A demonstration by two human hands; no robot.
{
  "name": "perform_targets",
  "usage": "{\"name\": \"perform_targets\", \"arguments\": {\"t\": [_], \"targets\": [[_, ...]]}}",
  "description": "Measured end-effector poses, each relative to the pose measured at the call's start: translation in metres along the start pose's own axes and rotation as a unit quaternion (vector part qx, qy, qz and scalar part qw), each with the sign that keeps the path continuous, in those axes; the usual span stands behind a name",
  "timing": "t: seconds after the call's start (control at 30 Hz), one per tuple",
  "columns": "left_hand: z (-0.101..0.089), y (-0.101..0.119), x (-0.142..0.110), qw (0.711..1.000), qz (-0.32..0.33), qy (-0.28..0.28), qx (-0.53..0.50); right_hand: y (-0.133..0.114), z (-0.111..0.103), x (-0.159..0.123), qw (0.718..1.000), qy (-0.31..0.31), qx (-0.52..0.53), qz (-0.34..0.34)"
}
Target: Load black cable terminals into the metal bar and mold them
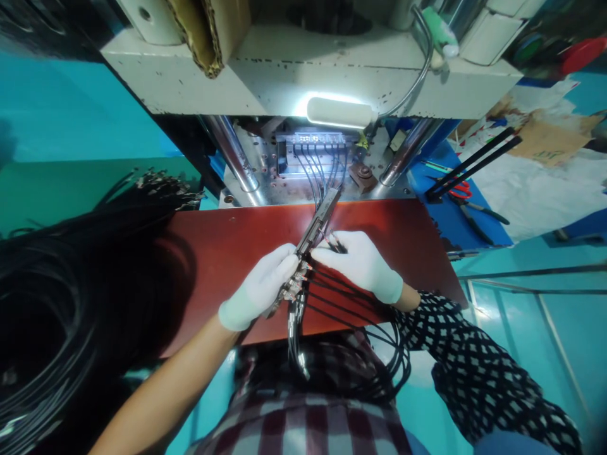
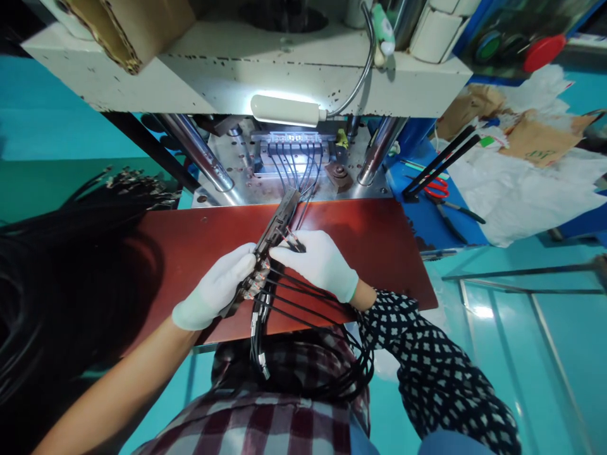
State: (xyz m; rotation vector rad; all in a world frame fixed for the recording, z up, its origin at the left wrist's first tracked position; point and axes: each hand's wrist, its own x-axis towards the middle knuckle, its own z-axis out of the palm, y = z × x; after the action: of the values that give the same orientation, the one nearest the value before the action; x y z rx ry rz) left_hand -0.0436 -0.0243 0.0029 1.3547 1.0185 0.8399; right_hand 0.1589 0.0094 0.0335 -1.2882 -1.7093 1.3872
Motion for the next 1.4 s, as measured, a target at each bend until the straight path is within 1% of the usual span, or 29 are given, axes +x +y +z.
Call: {"name": "perform_targets", "arguments": {"t": [0.1, 0.17, 0.23, 0.33, 0.4, 0.5, 0.6, 0.67, 0.73, 0.87, 0.93, 1.0, 1.1, 1.23, 1.3, 1.4], "targets": [[0.0, 0.0, -0.001, 1.0, -0.01, -0.01, -0.004, 0.001, 0.005, 0.0, 0.999, 0.02, -0.029, -0.016], [0.0, -0.001, -0.001, 1.0, -0.008, -0.018, 0.012, 0.002, 0.006, -0.001, 0.998, 0.031, -0.053, -0.016], [0.0, -0.003, -0.001, 0.998, 0.001, -0.018, 0.056, 0.002, 0.007, -0.002, 0.997, 0.036, -0.064, -0.01], [0.001, -0.005, 0.0, 0.99, 0.008, 0.002, 0.14, 0.003, 0.01, -0.003, 0.997, 0.034, -0.062, 0.006], [0.001, -0.006, 0.0, 0.987, 0.003, 0.011, 0.157, 0.005, 0.012, -0.003, 0.998, 0.028, -0.052, 0.013], [0.001, -0.006, -0.001, 0.993, -0.001, 0.005, 0.114, 0.007, 0.011, -0.004, 0.998, 0.043, -0.037, -0.002], [0.0, -0.003, -0.002, 0.998, -0.007, 0.002, 0.065, 0.006, 0.006, -0.005, 0.995, 0.099, -0.013, -0.021], [0.0, -0.001, -0.002, 0.999, -0.017, 0.002, 0.031, 0.004, -0.002, -0.004, 0.993, 0.119, 0.003, -0.016], [0.0, 0.0, 0.0, 1.0, -0.025, -0.003, -0.004, 0.0, -0.01, -0.003, 0.995, 0.103, 0.007, -0.004], [0.001, -0.004, 0.001, 0.999, -0.028, -0.012, -0.041, -0.004, -0.023, 0.002, 1.0, 0.008, 0.009, 0.007], [0.001, -0.007, 0.0, 0.998, -0.032, -0.018, -0.058, -0.003, -0.024, 0.005, 0.999, -0.029, 0.013, 0.0], [0.001, -0.008, -0.001, 0.997, -0.036, -0.023, -0.065, -0.002, -0.022, 0.008, 0.999, -0.046, 0.01, -0.014], [0.001, -0.007, -0.001, 0.999, -0.02, -0.014, -0.034, -0.001, -0.015, 0.009, 0.999, -0.04, 0.01, -0.026], [0.001, -0.004, 0.0, 0.998, 0.008, 0.012, 0.063, 0.003, -0.007, 0.009, 0.999, -0.016, 0.027, -0.018], [0.001, -0.005, 0.0, 0.994, 0.006, 0.018, 0.108, 0.006, -0.004, 0.008, 0.999, -0.005, 0.031, -0.019], [0.001, -0.006, 0.0, 0.99, 0.002, 0.01, 0.139, 0.01, 0.001, 0.006, 0.999, 0.007, 0.034, -0.021]]}}
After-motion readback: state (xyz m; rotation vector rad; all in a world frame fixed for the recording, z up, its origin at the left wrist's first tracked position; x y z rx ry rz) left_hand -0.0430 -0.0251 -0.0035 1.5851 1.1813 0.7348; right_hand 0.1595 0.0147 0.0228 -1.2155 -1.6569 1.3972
